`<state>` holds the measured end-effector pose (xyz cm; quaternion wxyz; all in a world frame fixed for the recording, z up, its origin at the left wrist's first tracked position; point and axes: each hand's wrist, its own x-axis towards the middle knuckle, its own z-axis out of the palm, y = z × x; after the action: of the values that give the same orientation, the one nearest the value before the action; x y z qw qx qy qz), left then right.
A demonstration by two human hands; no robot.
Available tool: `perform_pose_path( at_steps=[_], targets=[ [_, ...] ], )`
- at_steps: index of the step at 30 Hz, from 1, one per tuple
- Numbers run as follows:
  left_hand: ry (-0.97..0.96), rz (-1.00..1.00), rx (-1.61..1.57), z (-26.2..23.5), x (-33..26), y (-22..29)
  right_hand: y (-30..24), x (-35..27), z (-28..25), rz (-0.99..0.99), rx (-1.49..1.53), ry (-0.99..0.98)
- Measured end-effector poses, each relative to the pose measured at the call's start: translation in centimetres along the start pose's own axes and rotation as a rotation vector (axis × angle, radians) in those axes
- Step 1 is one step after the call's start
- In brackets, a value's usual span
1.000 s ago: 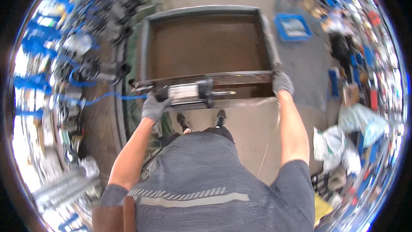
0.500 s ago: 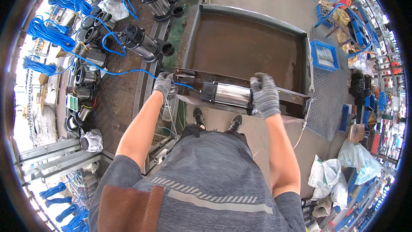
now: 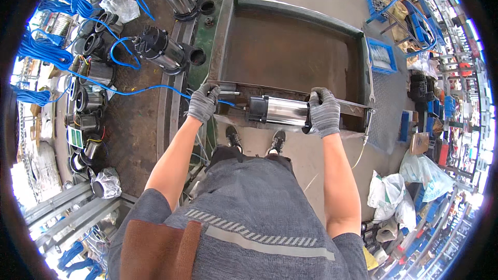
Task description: Testing water pumps by submerging them in a water tank and using an air line to check functionality.
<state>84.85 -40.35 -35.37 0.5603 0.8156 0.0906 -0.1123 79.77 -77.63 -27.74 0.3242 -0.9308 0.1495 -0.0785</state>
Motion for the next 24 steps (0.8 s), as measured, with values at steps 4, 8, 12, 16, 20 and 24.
perform_pose_path(
  at_steps=[4,8,12,16,20,24],
  targets=[
    [-0.148,-0.003,-0.226,-0.5,-2.0,0.4,-1.2,0.2,-0.2,0.078,0.046,-0.016],
    [-0.230,-0.030,-0.282,0.4,-2.6,-0.5,-1.3,0.1,-0.2,0.084,0.023,-0.020],
    [-0.227,-0.075,-0.361,0.8,-2.2,-0.9,-2.0,0.1,-0.3,0.123,0.037,-0.039],
    [-0.310,-0.438,-0.415,0.8,-1.9,-0.1,-0.9,0.0,-0.1,0.090,0.032,-0.021],
    [-0.334,-0.256,-0.528,1.3,-2.6,-0.4,0.2,0.2,0.1,0.090,0.031,-0.021],
    [-0.335,-0.089,-0.592,1.6,-2.6,-1.5,-0.4,0.1,0.3,0.113,0.074,-0.034]
  ],
)
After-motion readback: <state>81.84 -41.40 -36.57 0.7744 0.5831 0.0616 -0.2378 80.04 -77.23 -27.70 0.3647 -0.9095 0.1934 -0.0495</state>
